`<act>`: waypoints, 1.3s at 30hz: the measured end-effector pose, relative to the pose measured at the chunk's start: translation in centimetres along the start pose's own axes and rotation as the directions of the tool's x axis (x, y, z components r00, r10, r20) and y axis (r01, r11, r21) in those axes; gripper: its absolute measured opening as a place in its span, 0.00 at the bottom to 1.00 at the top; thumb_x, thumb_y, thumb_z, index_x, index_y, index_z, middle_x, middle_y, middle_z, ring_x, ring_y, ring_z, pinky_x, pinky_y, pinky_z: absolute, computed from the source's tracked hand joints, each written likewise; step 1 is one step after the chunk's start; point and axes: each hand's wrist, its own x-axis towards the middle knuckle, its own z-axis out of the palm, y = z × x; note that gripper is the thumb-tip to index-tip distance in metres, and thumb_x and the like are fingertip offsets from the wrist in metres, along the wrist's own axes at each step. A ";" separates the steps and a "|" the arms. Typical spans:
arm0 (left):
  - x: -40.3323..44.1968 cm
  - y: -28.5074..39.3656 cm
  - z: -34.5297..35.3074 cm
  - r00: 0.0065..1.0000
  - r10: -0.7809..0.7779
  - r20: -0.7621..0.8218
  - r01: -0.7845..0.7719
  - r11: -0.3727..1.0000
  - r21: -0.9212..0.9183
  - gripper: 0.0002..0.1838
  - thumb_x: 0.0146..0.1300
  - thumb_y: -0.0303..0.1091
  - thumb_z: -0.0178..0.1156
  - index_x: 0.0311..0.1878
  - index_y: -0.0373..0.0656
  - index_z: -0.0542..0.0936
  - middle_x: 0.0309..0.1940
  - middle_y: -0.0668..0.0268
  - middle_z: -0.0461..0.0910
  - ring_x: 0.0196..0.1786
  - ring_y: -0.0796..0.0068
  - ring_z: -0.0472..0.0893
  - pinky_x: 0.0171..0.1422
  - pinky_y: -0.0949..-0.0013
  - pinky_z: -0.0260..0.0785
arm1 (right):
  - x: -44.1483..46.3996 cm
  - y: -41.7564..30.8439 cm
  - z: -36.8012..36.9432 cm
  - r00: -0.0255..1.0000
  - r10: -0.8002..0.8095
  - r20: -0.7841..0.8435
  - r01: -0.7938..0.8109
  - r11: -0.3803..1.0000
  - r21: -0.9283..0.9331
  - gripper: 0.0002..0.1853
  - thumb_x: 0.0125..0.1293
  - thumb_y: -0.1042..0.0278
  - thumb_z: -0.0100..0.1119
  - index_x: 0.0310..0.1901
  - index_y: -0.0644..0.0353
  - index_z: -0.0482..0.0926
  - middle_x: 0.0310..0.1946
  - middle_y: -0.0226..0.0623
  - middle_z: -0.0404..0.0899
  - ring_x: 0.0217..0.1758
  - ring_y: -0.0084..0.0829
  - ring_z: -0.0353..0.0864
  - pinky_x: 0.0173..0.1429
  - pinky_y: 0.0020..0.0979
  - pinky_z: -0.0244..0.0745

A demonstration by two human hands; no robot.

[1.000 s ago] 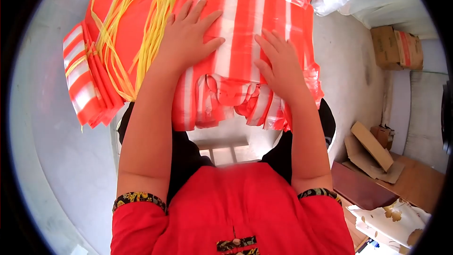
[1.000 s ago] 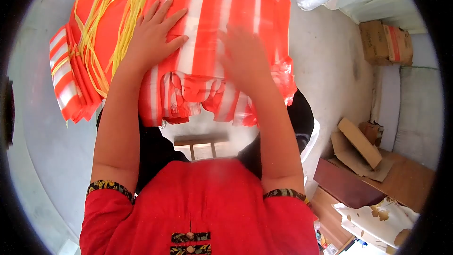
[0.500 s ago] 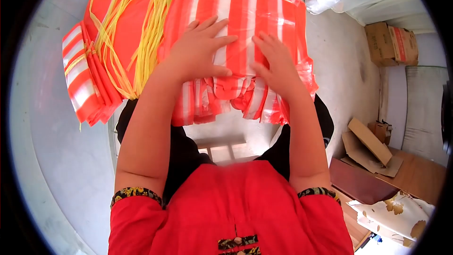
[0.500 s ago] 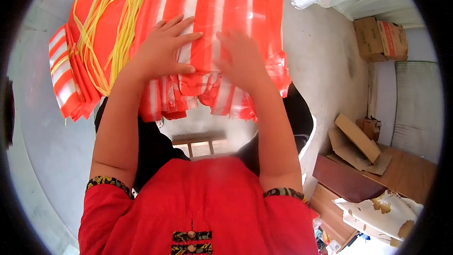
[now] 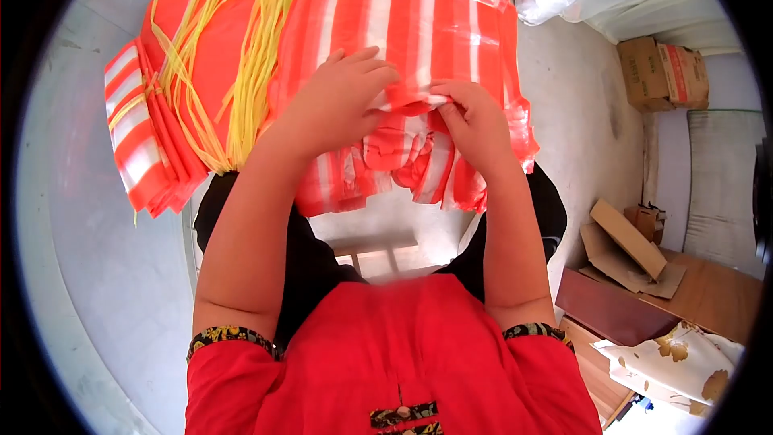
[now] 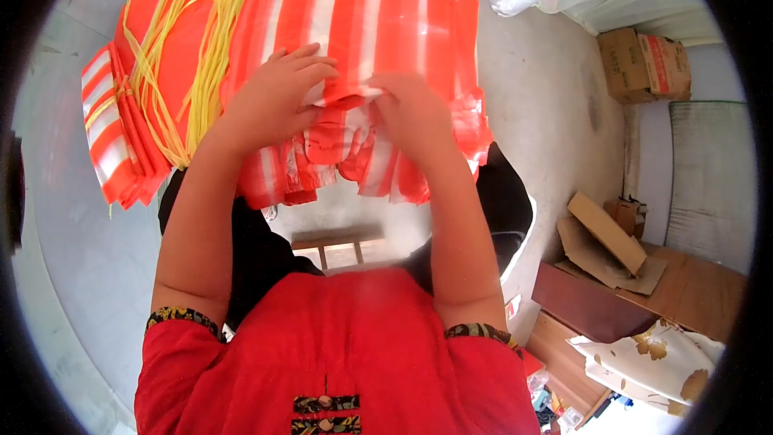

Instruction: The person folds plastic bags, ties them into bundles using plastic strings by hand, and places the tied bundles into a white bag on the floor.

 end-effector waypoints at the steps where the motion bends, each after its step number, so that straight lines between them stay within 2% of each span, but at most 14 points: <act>1: 0.2 0.1 0.0 1.000 -0.001 -0.007 0.000 1.000 -0.010 0.25 0.58 0.28 0.71 0.61 0.44 0.83 0.66 0.57 0.80 0.72 0.48 0.75 0.78 0.48 0.66 | 0.2 -0.2 0.0 0.998 0.070 0.004 -0.070 0.997 0.012 0.15 0.71 0.79 0.60 0.57 0.60 0.85 0.60 0.41 0.86 0.61 0.41 0.86 0.64 0.36 0.81; 4: 0.3 0.2 -0.1 0.997 -0.011 -0.075 0.009 0.999 -0.035 0.16 0.60 0.24 0.67 0.52 0.40 0.85 0.52 0.56 0.85 0.59 0.49 0.81 0.66 0.52 0.75 | 0.4 0.3 0.1 0.996 0.081 -0.032 -0.079 0.995 0.057 0.16 0.70 0.80 0.60 0.57 0.60 0.85 0.58 0.42 0.86 0.60 0.41 0.87 0.64 0.35 0.81; 5: 0.4 0.2 -0.1 0.994 -0.015 -0.106 0.011 0.999 -0.044 0.13 0.60 0.23 0.66 0.50 0.39 0.85 0.48 0.57 0.86 0.54 0.50 0.83 0.61 0.53 0.77 | 0.3 0.4 0.1 0.997 0.050 -0.057 -0.049 0.999 0.018 0.17 0.69 0.81 0.60 0.58 0.60 0.84 0.58 0.42 0.86 0.59 0.41 0.86 0.63 0.36 0.81; 8: 0.6 0.1 0.1 0.985 -0.038 -0.168 0.036 0.999 -0.016 0.09 0.63 0.25 0.65 0.46 0.38 0.86 0.42 0.58 0.87 0.51 0.51 0.84 0.56 0.53 0.78 | 0.0 0.5 0.2 0.992 -0.049 -0.119 0.035 0.992 -0.120 0.20 0.66 0.83 0.61 0.59 0.58 0.83 0.56 0.43 0.86 0.59 0.44 0.86 0.62 0.39 0.82; 13: 0.8 0.3 -0.4 0.990 -0.037 -0.134 0.041 0.999 0.026 0.07 0.65 0.28 0.65 0.44 0.38 0.87 0.40 0.58 0.86 0.49 0.51 0.84 0.55 0.53 0.78 | 0.3 0.3 1.4 0.955 -0.225 -0.195 0.152 0.932 -0.330 0.26 0.60 0.84 0.63 0.61 0.54 0.81 0.55 0.43 0.85 0.58 0.49 0.85 0.58 0.43 0.83; 16: 0.7 0.2 -0.6 0.991 -0.031 -0.129 0.035 0.999 0.028 0.08 0.64 0.28 0.66 0.45 0.38 0.87 0.39 0.57 0.86 0.48 0.51 0.84 0.55 0.52 0.78 | 0.7 -0.8 1.5 0.944 -0.250 -0.217 0.184 0.941 -0.282 0.25 0.59 0.84 0.63 0.58 0.54 0.83 0.55 0.42 0.86 0.57 0.48 0.85 0.58 0.42 0.84; 19: 0.4 0.9 -1.5 0.997 -0.044 -0.063 0.042 0.998 -0.035 0.10 0.63 0.28 0.67 0.47 0.37 0.87 0.40 0.56 0.86 0.50 0.50 0.84 0.56 0.52 0.77 | 0.7 -1.2 1.2 0.891 -0.404 -0.207 0.366 0.909 -0.201 0.23 0.59 0.84 0.64 0.56 0.56 0.86 0.55 0.42 0.87 0.58 0.47 0.86 0.59 0.40 0.84; 22: 0.0 0.9 -1.8 0.999 0.002 -0.052 -0.006 0.997 -0.073 0.15 0.61 0.27 0.68 0.51 0.38 0.86 0.46 0.54 0.86 0.55 0.50 0.83 0.60 0.53 0.77 | 0.7 -1.2 1.1 0.941 -0.273 -0.201 0.295 0.951 0.089 0.19 0.64 0.82 0.63 0.56 0.58 0.88 0.56 0.39 0.89 0.58 0.37 0.88 0.61 0.35 0.83; 23: -0.2 0.8 -1.9 0.998 0.028 -0.063 -0.033 0.997 -0.077 0.16 0.60 0.27 0.68 0.53 0.38 0.86 0.49 0.54 0.86 0.57 0.51 0.83 0.62 0.54 0.76 | 0.6 -1.3 0.9 0.986 -0.097 -0.138 0.130 0.957 0.258 0.18 0.67 0.82 0.61 0.57 0.59 0.88 0.57 0.38 0.89 0.58 0.34 0.87 0.61 0.34 0.82; 25: -1.1 1.0 -2.1 0.996 -0.029 -0.089 0.019 0.994 -0.107 0.18 0.61 0.26 0.66 0.56 0.38 0.84 0.55 0.53 0.84 0.63 0.52 0.82 0.67 0.56 0.74 | 0.2 -2.5 0.1 0.972 0.222 0.073 -0.226 0.817 0.531 0.17 0.71 0.82 0.58 0.58 0.61 0.87 0.58 0.36 0.89 0.58 0.28 0.87 0.63 0.32 0.81; 29: -2.1 0.2 -3.2 0.974 -0.187 -0.129 0.147 0.951 -0.271 0.21 0.65 0.27 0.63 0.62 0.41 0.82 0.64 0.56 0.82 0.71 0.56 0.78 0.74 0.60 0.70 | 0.1 -2.4 0.1 0.993 0.121 0.014 -0.113 0.871 0.479 0.17 0.75 0.80 0.54 0.59 0.63 0.87 0.56 0.33 0.89 0.57 0.24 0.85 0.63 0.30 0.80; 33: -3.2 -1.1 -3.2 0.870 -0.413 -0.269 0.259 0.847 -0.464 0.21 0.71 0.32 0.60 0.65 0.40 0.81 0.66 0.57 0.80 0.73 0.60 0.77 0.77 0.60 0.66 | 0.2 -2.2 0.5 0.997 0.077 -0.023 -0.055 0.865 0.499 0.15 0.77 0.78 0.56 0.58 0.62 0.87 0.55 0.34 0.89 0.57 0.25 0.86 0.63 0.29 0.81; 35: -3.7 -1.5 -3.2 0.790 -0.534 -0.303 0.338 0.790 -0.511 0.22 0.74 0.34 0.60 0.67 0.39 0.79 0.67 0.56 0.79 0.74 0.62 0.75 0.78 0.60 0.64 | 0.3 -2.4 0.6 0.994 0.111 -0.012 -0.088 0.846 0.526 0.13 0.77 0.77 0.56 0.57 0.62 0.87 0.56 0.34 0.89 0.57 0.25 0.86 0.63 0.29 0.81; 39: -4.4 -0.2 -3.5 0.678 -0.698 -0.230 0.414 0.621 -0.665 0.26 0.77 0.39 0.60 0.73 0.37 0.75 0.70 0.55 0.76 0.75 0.63 0.72 0.80 0.61 0.62 | 0.3 -3.6 0.5 0.975 0.223 -0.017 -0.171 0.792 0.586 0.11 0.77 0.76 0.57 0.54 0.63 0.87 0.55 0.35 0.89 0.57 0.25 0.85 0.64 0.29 0.80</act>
